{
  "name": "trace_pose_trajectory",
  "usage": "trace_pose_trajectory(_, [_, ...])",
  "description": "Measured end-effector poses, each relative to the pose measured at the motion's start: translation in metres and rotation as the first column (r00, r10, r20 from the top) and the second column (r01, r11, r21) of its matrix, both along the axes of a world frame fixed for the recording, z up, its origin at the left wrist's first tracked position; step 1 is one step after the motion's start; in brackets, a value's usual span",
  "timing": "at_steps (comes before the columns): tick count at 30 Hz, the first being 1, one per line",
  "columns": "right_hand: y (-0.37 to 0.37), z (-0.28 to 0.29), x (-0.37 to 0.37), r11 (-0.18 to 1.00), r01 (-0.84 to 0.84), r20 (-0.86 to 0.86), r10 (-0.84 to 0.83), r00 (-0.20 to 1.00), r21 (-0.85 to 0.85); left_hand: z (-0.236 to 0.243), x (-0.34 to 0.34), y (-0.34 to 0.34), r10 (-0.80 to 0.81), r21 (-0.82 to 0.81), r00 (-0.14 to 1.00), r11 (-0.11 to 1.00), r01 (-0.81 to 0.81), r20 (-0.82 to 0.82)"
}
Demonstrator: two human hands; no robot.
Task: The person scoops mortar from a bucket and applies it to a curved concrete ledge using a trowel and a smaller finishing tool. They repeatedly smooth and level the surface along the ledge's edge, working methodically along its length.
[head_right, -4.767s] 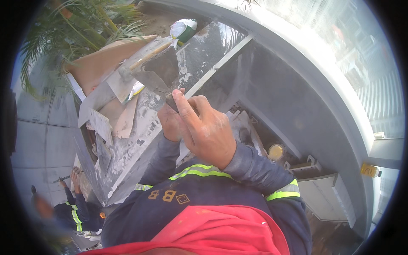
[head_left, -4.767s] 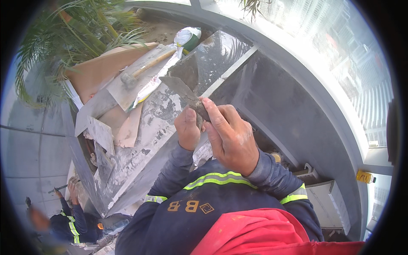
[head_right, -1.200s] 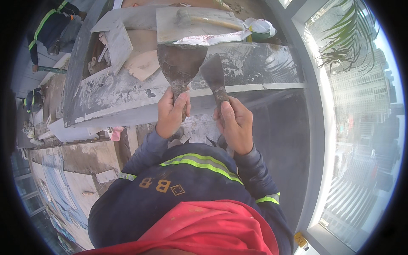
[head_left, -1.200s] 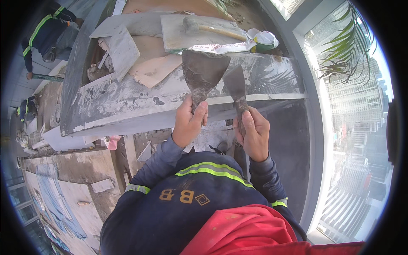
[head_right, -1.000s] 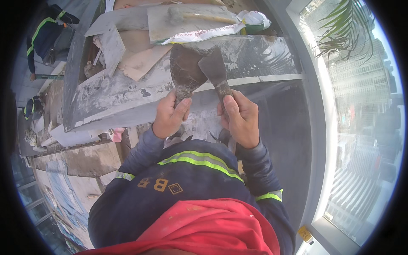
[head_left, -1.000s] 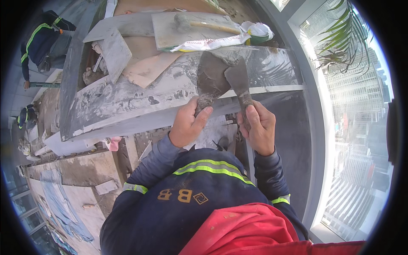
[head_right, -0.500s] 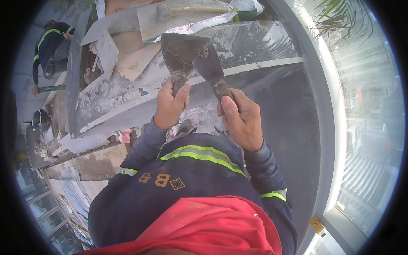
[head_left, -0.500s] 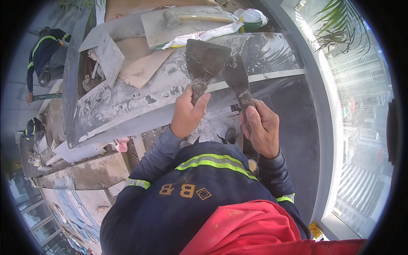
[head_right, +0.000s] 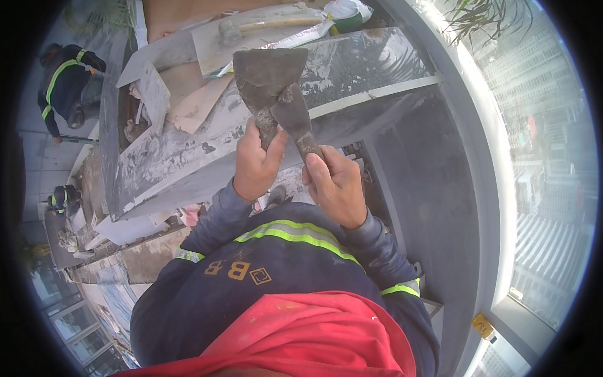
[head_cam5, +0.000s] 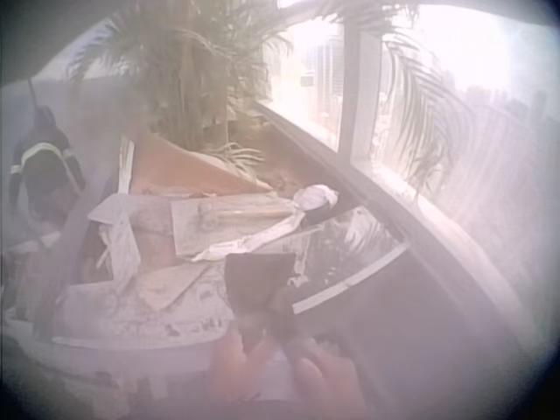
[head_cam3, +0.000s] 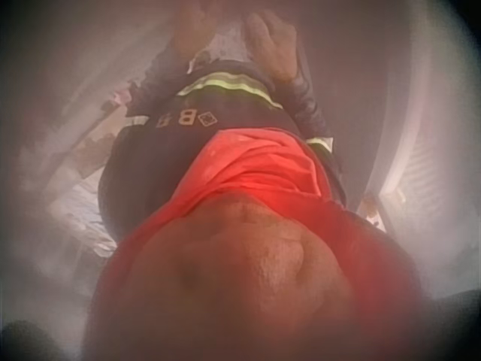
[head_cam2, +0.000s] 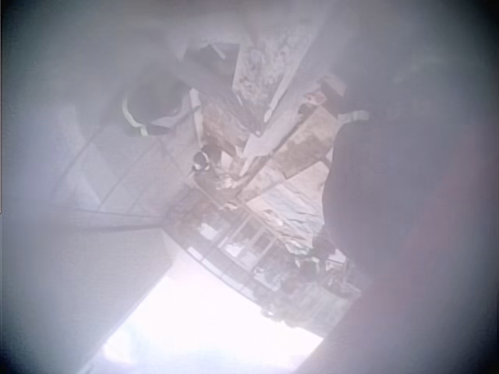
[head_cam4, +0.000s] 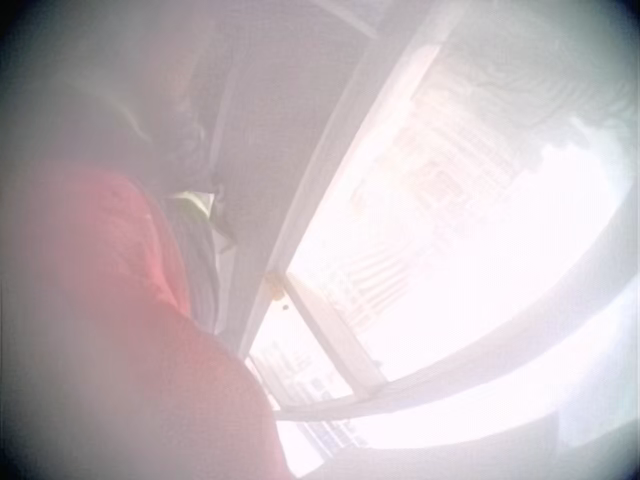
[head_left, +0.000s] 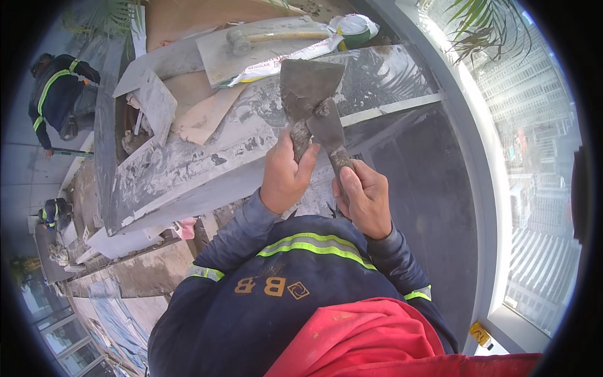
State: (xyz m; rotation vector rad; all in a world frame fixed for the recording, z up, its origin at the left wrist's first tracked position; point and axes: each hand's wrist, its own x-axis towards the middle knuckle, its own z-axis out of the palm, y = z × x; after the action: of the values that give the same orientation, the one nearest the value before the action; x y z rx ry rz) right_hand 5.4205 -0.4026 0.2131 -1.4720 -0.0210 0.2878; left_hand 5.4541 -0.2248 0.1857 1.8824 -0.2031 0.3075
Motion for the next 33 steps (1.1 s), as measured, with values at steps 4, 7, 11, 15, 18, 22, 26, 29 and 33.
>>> trace_pose_trajectory(4, [0.001,0.004,0.000,1.000,0.015,0.011,-0.015,1.000,-0.001,0.008,-0.003,-0.001,-0.001,-0.009,0.996,1.000,0.001,-0.089])
trace_pose_trajectory(7, [0.002,0.004,0.001,1.000,-0.008,0.029,0.008,1.000,-0.001,0.005,-0.005,0.001,0.001,-0.021,0.997,1.000,-0.002,-0.077])
trace_pose_trajectory(11, [0.002,0.003,0.004,0.998,-0.030,0.071,0.034,0.997,-0.060,0.005,-0.007,0.003,-0.016,0.006,0.993,1.000,0.017,-0.118])
trace_pose_trajectory(15, [0.008,0.009,0.007,0.996,-0.029,0.131,0.040,0.991,-0.088,-0.002,-0.007,-0.001,-0.020,0.069,1.000,0.997,0.020,-0.001])
trace_pose_trajectory(18, [0.011,0.009,0.009,0.995,-0.006,0.147,0.021,0.989,-0.097,-0.019,-0.006,-0.002,-0.012,0.149,0.999,0.989,0.019,-0.047])
trace_pose_trajectory(22, [0.012,0.025,0.006,1.000,0.027,0.173,-0.024,0.985,-0.015,-0.072,-0.022,-0.016,-0.131,0.140,0.990,0.982,0.123,0.048])
trace_pose_trajectory(26, [-0.004,0.016,-0.014,0.996,0.047,-0.033,-0.045,0.998,0.069,-0.018,-0.007,-0.006,-0.020,-0.098,0.949,0.995,-0.012,-0.316])
trace_pose_trajectory(29, [0.005,0.000,-0.015,0.989,0.017,-0.158,0.007,0.987,0.146,-0.018,-0.003,-0.012,-0.040,-0.103,0.987,0.994,0.024,-0.157])
trace_pose_trajectory(33, [0.011,0.007,-0.013,0.996,-0.003,-0.129,0.014,0.992,0.086,-0.032,0.007,-0.014,-0.025,0.001,0.989,1.000,0.025,0.145])
